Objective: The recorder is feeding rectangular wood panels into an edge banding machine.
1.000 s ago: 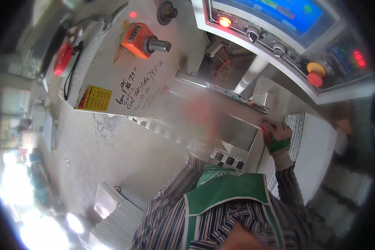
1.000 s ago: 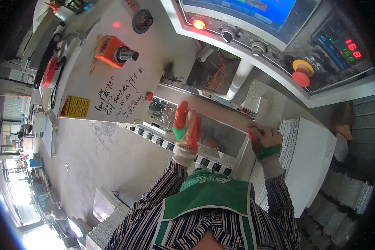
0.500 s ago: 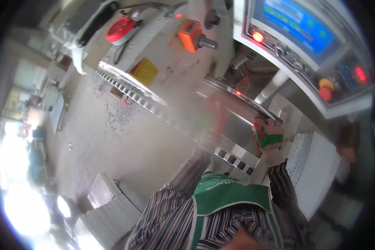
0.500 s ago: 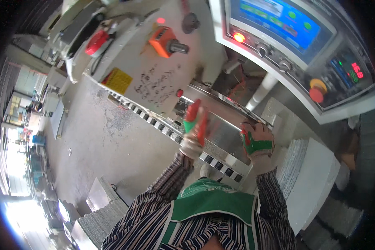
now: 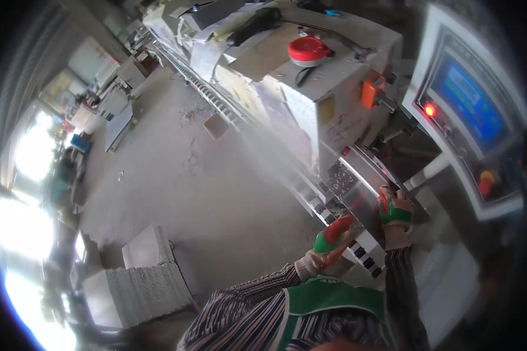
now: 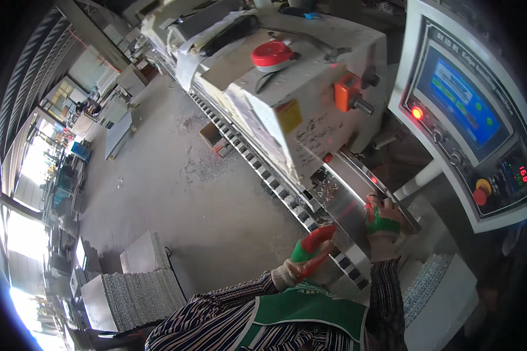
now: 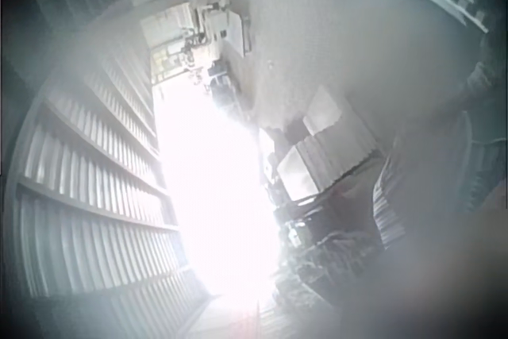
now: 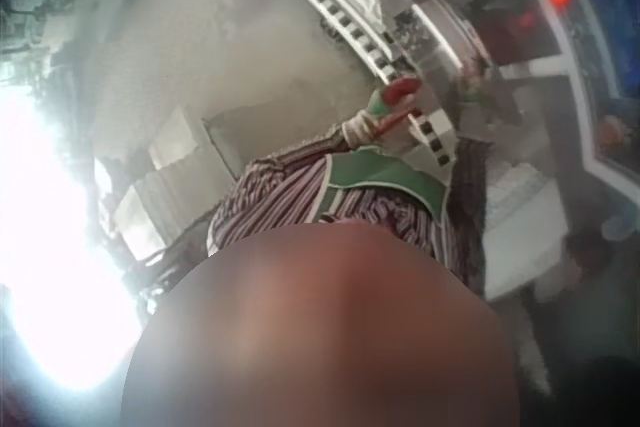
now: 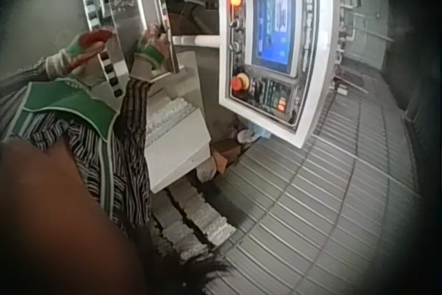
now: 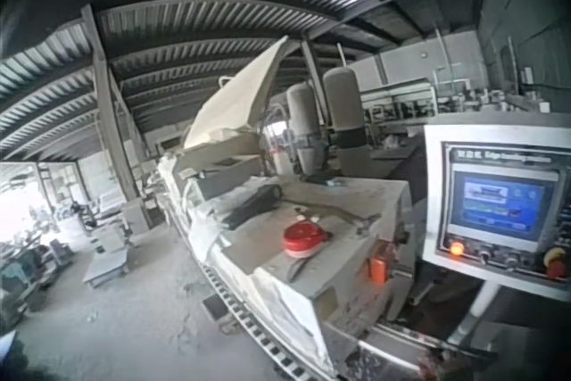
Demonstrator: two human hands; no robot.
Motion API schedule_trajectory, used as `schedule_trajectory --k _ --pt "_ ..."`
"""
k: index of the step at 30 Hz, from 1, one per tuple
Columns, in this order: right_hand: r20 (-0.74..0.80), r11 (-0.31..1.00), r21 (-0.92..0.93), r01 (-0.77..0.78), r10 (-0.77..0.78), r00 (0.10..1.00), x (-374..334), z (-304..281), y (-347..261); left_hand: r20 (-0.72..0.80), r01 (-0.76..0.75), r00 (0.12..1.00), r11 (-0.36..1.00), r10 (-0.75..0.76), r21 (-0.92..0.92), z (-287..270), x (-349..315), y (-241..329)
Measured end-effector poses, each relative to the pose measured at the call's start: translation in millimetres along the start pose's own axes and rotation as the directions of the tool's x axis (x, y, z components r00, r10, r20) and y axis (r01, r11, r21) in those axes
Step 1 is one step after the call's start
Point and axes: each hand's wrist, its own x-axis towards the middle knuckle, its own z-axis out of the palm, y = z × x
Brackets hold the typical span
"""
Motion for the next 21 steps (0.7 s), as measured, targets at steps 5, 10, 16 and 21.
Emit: schedule_trajectory --k 5,10,16,21 --pt "0.022 0.998 -0.053 -0.035 0.036 0.999 22 15 -21 -0.023 0.323 0.944 0.938 -0.329 -0.124 -27 -27 23" --pt "-0.125 0.990 0.115 0.079 -0.065 0.990 28 16 -46 -0.053 -0.052 0.996 0.970 0.067 0.239 -41 -50 47" --pt "-0.349 0.950 0.311 0.035 0.081 0.934 0 0 -50 0.074 0.178 0.976 0.949 -0.203 0.260 -53 -51 44" --pt "-0.346 0.870 0.406 -0.279 0.429 0.834 -123 -11 5 0.187 0.350 0.903 0.915 -0.387 0.201 -42 -51 56"
